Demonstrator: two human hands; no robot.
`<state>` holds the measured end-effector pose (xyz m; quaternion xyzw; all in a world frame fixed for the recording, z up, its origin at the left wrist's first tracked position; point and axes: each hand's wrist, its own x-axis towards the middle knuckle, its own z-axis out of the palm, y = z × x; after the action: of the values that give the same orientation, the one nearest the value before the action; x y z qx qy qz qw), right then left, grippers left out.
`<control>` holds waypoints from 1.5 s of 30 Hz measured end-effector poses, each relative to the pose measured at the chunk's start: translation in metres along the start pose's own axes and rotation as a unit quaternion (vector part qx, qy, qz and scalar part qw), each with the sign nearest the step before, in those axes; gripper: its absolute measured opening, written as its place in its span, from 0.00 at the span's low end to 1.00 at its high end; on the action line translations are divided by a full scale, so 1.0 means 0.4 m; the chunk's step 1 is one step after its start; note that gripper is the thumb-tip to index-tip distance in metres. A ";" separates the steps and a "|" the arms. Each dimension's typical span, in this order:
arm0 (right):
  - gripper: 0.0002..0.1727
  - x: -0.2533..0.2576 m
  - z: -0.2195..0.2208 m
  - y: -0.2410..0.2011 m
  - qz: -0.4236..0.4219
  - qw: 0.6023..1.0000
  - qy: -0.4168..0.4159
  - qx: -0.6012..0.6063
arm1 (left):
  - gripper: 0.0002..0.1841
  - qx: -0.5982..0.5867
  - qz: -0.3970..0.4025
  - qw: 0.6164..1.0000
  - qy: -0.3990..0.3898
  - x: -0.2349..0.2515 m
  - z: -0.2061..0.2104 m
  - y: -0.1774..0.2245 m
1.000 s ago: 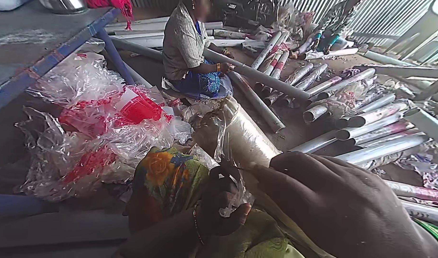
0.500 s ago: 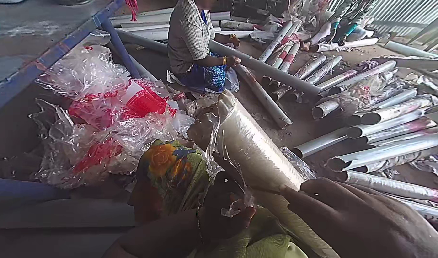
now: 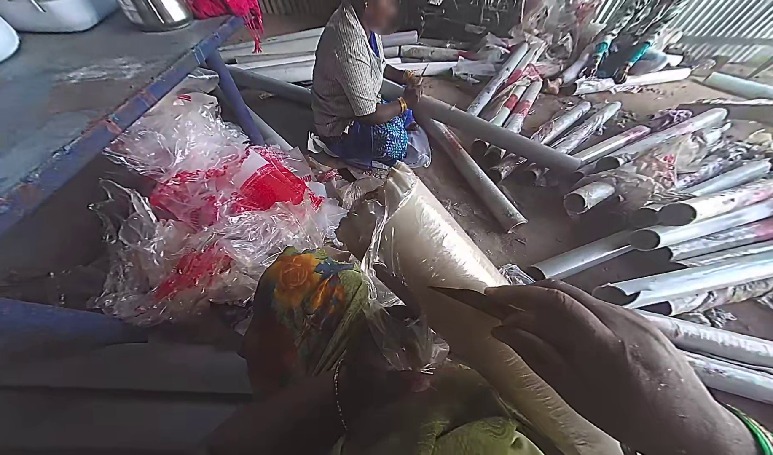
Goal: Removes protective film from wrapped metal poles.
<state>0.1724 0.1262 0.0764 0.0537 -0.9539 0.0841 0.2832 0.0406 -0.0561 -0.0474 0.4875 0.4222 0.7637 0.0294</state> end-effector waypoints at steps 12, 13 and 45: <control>0.11 0.024 -0.006 -0.078 -0.095 0.994 0.011 -0.045 | 0.14 0.212 0.078 0.972 -0.060 -0.012 -0.035 0.042; 0.10 0.034 -0.001 -0.091 -0.107 0.993 0.015 -0.053 | 0.14 0.222 0.091 0.969 -0.064 -0.016 -0.033 0.042; 0.20 -0.351 0.100 0.097 0.289 0.927 0.219 -0.098 | 0.29 0.361 -0.142 0.910 -0.147 0.079 0.030 -0.031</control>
<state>0.2623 0.1644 -0.0387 -0.2722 -0.8458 0.0777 0.4522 0.0285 -0.0264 -0.0309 0.5066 0.7249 0.4663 0.0208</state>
